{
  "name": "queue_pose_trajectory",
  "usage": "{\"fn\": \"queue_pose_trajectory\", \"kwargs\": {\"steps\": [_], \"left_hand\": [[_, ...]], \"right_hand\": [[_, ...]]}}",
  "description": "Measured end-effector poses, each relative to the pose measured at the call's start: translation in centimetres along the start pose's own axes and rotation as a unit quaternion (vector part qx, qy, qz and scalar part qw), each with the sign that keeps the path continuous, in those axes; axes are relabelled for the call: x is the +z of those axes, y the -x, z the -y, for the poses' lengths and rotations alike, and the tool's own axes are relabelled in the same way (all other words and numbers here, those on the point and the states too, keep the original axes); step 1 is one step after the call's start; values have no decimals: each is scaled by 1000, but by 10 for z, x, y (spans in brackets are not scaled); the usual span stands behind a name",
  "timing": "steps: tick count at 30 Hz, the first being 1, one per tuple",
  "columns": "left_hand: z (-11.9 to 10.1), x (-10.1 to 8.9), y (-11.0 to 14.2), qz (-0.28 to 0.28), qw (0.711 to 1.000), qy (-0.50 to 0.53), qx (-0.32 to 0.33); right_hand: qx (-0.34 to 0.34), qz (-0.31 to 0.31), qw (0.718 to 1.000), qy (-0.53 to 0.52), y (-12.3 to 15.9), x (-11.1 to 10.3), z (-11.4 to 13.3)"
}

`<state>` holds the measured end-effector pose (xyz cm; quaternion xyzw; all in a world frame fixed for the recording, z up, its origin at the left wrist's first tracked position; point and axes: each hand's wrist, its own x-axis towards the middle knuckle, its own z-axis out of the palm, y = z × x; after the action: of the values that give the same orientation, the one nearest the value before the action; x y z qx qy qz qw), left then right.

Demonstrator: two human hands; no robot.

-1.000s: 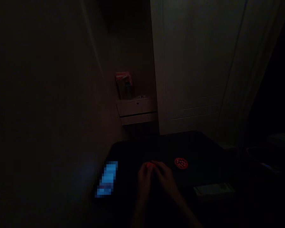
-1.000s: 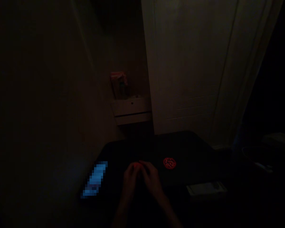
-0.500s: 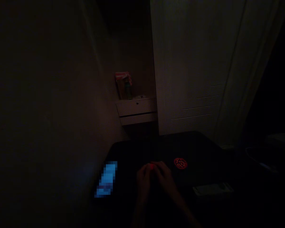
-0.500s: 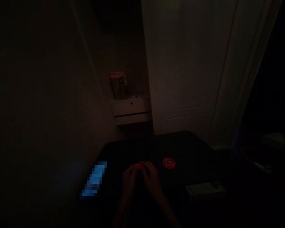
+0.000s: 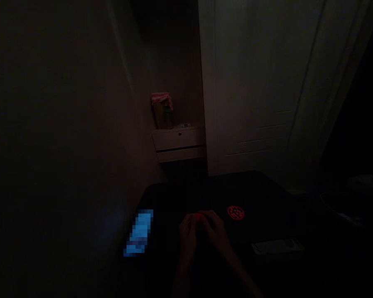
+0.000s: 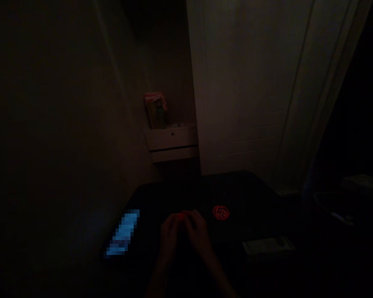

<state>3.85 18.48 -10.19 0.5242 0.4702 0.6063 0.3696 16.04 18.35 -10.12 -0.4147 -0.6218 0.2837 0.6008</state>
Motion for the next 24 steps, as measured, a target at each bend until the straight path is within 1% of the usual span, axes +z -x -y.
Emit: {"fn": "queue_pose_trajectory", "kwargs": {"steps": [8, 13, 18, 24], "left_hand": [[-9, 2, 2, -4, 1000, -18, -5], [-9, 4, 2, -8, 1000, -10, -15], [-12, 6, 2, 11, 999, 24, -34], [-15, 6, 1, 18, 999, 16, -31]], "right_hand": [[5, 12, 1000, 6, 0, -1, 0], [0, 0, 1000, 12, 1, 1, -4], [-3, -14, 1000, 17, 2, 0, -2], [-5, -24, 1000, 18, 2, -2, 2]]}}
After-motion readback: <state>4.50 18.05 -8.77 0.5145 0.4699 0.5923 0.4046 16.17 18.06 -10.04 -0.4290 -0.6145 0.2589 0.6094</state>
